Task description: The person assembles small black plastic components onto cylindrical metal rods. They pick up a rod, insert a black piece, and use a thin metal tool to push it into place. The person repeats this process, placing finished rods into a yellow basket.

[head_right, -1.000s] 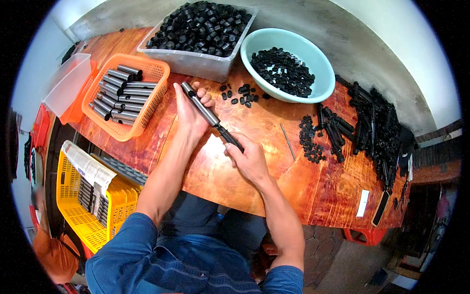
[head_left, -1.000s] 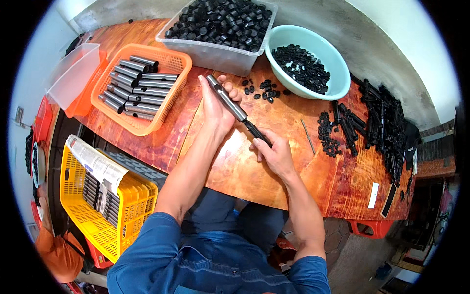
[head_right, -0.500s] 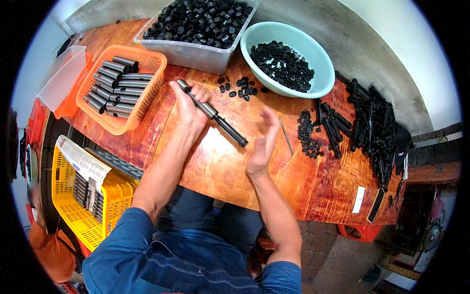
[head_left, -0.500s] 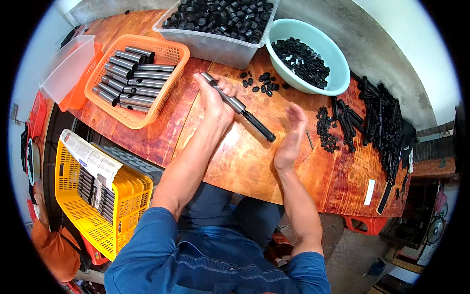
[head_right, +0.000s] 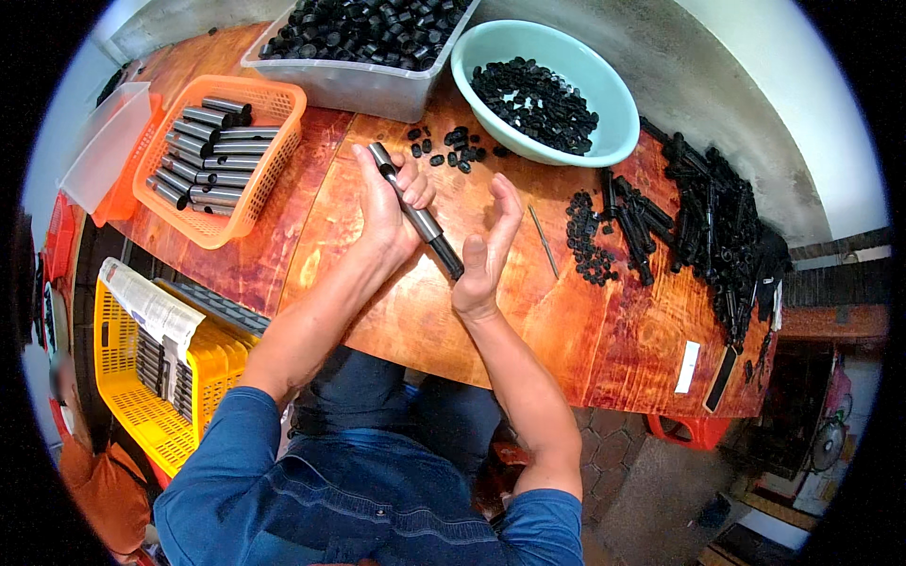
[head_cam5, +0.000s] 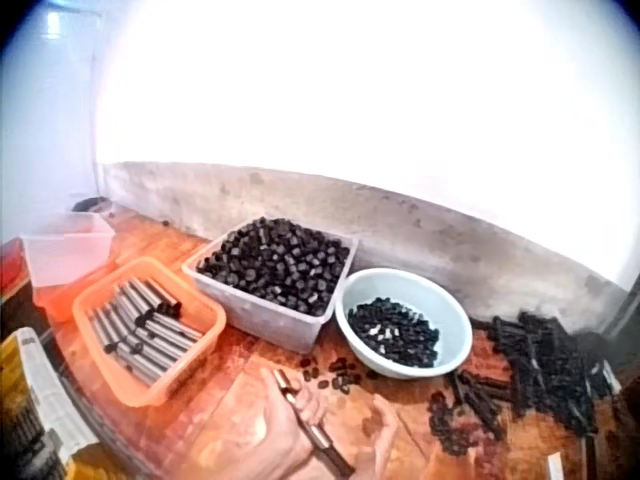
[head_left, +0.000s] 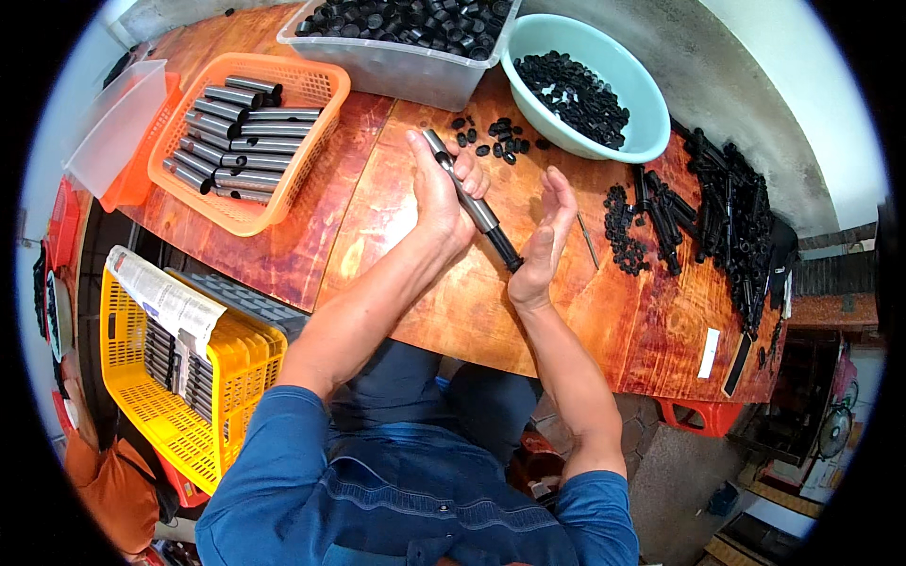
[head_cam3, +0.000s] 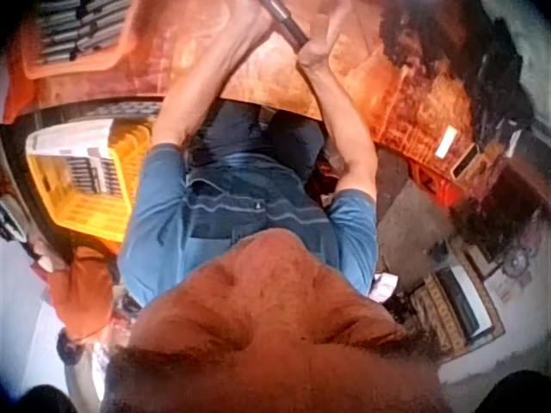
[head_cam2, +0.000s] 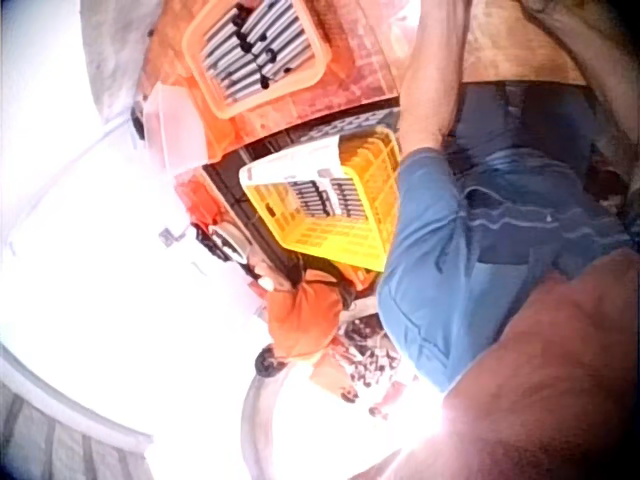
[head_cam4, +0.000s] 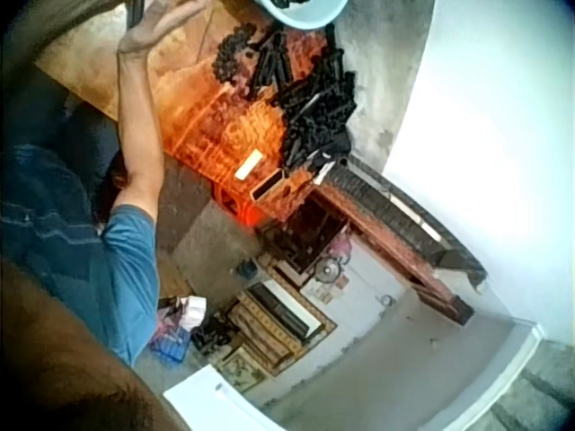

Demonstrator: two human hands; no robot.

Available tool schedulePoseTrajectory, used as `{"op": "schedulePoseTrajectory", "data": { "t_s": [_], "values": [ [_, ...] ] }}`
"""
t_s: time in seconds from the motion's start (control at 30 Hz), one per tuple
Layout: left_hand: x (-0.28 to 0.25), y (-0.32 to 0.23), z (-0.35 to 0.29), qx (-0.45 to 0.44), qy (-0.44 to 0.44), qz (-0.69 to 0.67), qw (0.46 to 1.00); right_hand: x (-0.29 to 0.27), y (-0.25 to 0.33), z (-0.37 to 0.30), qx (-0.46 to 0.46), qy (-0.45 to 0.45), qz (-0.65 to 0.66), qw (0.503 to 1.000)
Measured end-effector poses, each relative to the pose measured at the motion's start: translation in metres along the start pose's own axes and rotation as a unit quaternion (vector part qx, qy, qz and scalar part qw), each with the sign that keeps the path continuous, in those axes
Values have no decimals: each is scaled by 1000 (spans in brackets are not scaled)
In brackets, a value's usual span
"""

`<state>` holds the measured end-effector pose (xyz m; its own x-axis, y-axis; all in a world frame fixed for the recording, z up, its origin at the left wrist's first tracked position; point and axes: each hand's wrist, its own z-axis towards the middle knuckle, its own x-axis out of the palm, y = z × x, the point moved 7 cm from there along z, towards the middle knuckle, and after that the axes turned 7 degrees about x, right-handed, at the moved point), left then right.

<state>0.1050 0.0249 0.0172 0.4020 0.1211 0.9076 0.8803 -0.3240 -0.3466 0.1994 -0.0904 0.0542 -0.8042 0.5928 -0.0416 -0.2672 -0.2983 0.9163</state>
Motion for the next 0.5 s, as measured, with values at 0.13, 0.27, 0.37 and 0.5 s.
{"op": "schedulePoseTrajectory", "data": {
  "t_s": [0.13, 0.27, 0.37, 0.5],
  "values": [
    [-14, -26, 16, 55, -31, 19, 998, -8, -4, -1, 20, -41, 43, 998],
    [-7, 11, -9, -10, -13, 75, 997, 10, 0, 0, -12, 0, -6, 1000],
    [-2, 11, -12, -15, 17, 79, 997, 6, -15, -3, 30, -23, 33, 999],
    [-7, 16, -14, -26, 6, 92, 995, 5, -25, -1, 70, -30, 74, 994]
  ]
}}
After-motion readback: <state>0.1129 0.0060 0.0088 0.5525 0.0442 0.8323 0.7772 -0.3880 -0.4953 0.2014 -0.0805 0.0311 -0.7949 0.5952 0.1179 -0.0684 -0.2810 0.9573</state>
